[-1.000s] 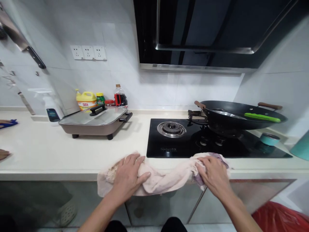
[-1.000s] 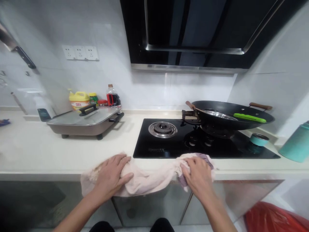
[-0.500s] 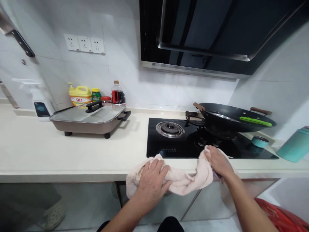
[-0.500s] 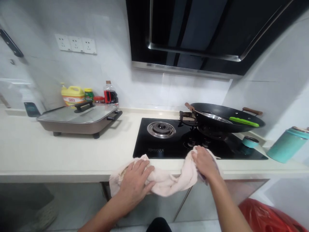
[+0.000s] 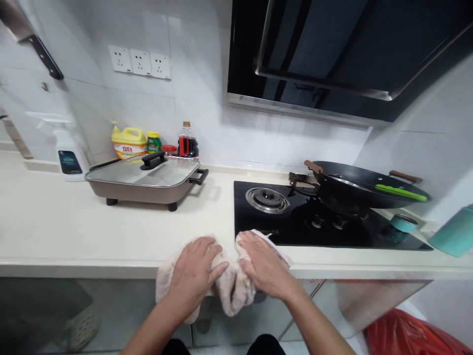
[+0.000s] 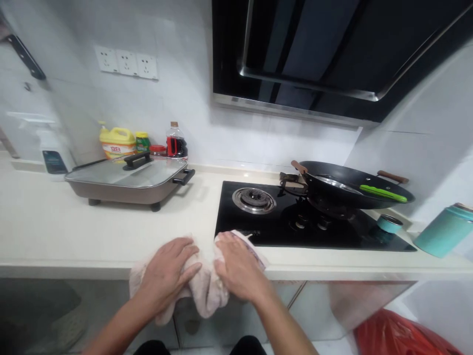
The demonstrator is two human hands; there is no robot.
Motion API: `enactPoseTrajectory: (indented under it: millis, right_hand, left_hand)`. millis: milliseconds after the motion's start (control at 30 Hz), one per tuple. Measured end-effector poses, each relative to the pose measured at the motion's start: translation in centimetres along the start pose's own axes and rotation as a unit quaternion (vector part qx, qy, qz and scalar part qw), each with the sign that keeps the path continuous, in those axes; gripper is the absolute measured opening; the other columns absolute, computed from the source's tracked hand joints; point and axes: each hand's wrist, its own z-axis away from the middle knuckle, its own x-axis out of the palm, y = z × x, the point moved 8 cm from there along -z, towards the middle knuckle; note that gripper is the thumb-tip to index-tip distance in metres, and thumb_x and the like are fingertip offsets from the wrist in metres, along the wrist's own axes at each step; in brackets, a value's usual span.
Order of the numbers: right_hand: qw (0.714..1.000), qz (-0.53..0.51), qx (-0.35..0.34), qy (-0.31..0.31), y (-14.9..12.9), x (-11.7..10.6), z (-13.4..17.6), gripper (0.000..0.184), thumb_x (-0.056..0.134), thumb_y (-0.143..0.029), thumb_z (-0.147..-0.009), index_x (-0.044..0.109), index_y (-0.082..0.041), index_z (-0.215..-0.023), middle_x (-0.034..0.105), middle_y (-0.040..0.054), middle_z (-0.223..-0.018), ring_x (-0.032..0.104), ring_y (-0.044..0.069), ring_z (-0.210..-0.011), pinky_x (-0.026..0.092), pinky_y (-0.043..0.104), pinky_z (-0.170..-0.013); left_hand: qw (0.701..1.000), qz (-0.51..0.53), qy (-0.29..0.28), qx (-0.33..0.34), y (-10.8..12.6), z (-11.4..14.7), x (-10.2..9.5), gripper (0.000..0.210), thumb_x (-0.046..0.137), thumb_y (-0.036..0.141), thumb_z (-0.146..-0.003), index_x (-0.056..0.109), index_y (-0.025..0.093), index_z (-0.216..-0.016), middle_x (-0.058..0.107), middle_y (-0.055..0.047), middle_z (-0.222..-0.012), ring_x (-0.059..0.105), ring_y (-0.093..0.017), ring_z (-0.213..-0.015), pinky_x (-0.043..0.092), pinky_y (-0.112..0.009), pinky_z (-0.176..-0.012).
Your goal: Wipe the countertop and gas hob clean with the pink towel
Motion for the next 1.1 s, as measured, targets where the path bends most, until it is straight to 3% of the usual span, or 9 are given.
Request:
enactPoseTrajectory:
  millis: [67, 167, 233, 333, 500, 667, 800, 900, 1100]
  right_hand:
    - [0.999, -0.003, -0.044, 0.014, -3.0, 0.9, -0.8, 0.048, 0.047, -0.031, -0.102, 0.053, -0.02, -0.147, 0.048, 0.0064, -0.162, 0.035, 0.021, -0.154, 0.029, 0.045, -0.129]
    - [0.995, 0.005, -0.083, 0.059, -5.1, 1.3, -0.8, 0.043, 0.052, -0.028, -0.099, 0.056, -0.019, -0.141, 0.056, 0.0078, -0.153, 0.046, 0.021, -0.146, 0.034, 0.042, -0.127]
    - [0.993, 0.009, -0.08, 0.09, -5.0, 0.9, -0.4, 0.04, 0.056, -0.029, -0.097, 0.058, -0.019, -0.136, 0.062, 0.0087, -0.144, 0.054, 0.024, -0.136, 0.041, 0.043, -0.12]
    - [0.993, 0.018, -0.041, 0.113, -3.7, 0.1, 0.5, 0.039, 0.061, -0.035, -0.097, 0.058, -0.018, -0.132, 0.066, 0.0105, -0.131, 0.058, 0.028, -0.123, 0.048, 0.047, -0.109]
    - [0.991, 0.058, 0.012, 0.117, -0.4, -1.1, 2.4, 0.049, 0.063, -0.049, -0.097, 0.056, -0.018, -0.135, 0.065, 0.0123, -0.126, 0.058, 0.031, -0.118, 0.051, 0.049, -0.103]
    - [0.986, 0.107, 0.055, 0.115, 3.5, -2.3, 4.9, 0.048, 0.061, -0.048, -0.098, 0.056, -0.023, -0.139, 0.06, 0.0123, -0.132, 0.057, 0.029, -0.118, 0.053, 0.046, -0.098]
    - [0.976, 0.139, 0.103, 0.134, 7.7, -4.0, 7.5, 0.044, 0.059, -0.047, -0.099, 0.06, -0.027, -0.138, 0.058, 0.0122, -0.132, 0.055, 0.03, -0.12, 0.051, 0.046, -0.099]
    - [0.97, 0.15, 0.109, 0.156, 11.0, -5.6, 9.4, 0.037, 0.047, -0.042, -0.105, 0.067, -0.031, -0.134, 0.06, 0.0104, -0.125, 0.054, 0.028, -0.119, 0.047, 0.046, -0.103]
    - [0.942, 0.217, 0.187, 0.177, 19.6, -8.6, 15.4, 0.052, 0.025, -0.041, -0.11, 0.073, -0.032, -0.128, 0.067, 0.009, -0.127, 0.059, 0.026, -0.121, 0.043, 0.049, -0.106]
  left_hand:
    - [0.999, -0.015, -0.001, -0.038, -2.5, 0.5, -0.5, 0.04, 0.047, 0.052, -0.104, 0.069, 0.023, -0.12, 0.065, -0.012, -0.135, 0.058, -0.03, -0.127, 0.047, -0.048, -0.109]
    - [0.99, -0.07, 0.011, -0.122, -5.9, 1.3, -1.5, 0.048, 0.048, 0.056, -0.1, 0.069, 0.019, -0.122, 0.056, -0.019, -0.145, 0.05, -0.036, -0.137, 0.045, -0.053, -0.112]
    - [0.978, -0.115, 0.012, -0.172, -7.1, 1.6, -2.1, 0.052, 0.048, 0.057, -0.097, 0.069, 0.017, -0.123, 0.054, -0.022, -0.146, 0.044, -0.041, -0.142, 0.042, -0.058, -0.112]
    - [0.967, -0.15, -0.018, -0.204, -7.4, 1.9, -2.6, 0.052, 0.045, 0.056, -0.098, 0.067, 0.019, -0.127, 0.06, -0.02, -0.139, 0.051, -0.04, -0.134, 0.041, -0.06, -0.108]
    - [0.966, -0.154, -0.047, -0.204, -6.5, 1.6, -2.7, 0.052, 0.04, 0.054, -0.1, 0.066, 0.019, -0.129, 0.066, -0.017, -0.134, 0.059, -0.037, -0.124, 0.042, -0.057, -0.103]
    - [0.967, -0.156, -0.061, -0.192, -4.9, 0.8, -1.8, 0.055, 0.04, 0.054, -0.1, 0.066, 0.017, -0.13, 0.066, -0.019, -0.134, 0.059, -0.038, -0.123, 0.044, -0.055, -0.1]
    - [0.975, -0.153, -0.068, -0.146, -2.7, -0.2, -1.0, 0.055, 0.041, 0.056, -0.1, 0.066, 0.018, -0.13, 0.066, -0.018, -0.133, 0.06, -0.037, -0.121, 0.044, -0.055, -0.1]
    - [0.979, -0.147, -0.063, -0.125, -1.6, -0.6, -0.7, 0.055, 0.043, 0.058, -0.099, 0.066, 0.019, -0.13, 0.067, -0.018, -0.131, 0.061, -0.037, -0.121, 0.044, -0.055, -0.1]
    - [0.991, -0.108, -0.039, -0.065, 1.4, -0.4, 0.7, 0.054, 0.052, 0.061, -0.096, 0.066, 0.021, -0.131, 0.066, -0.016, -0.135, 0.059, -0.037, -0.124, 0.043, -0.054, -0.101]
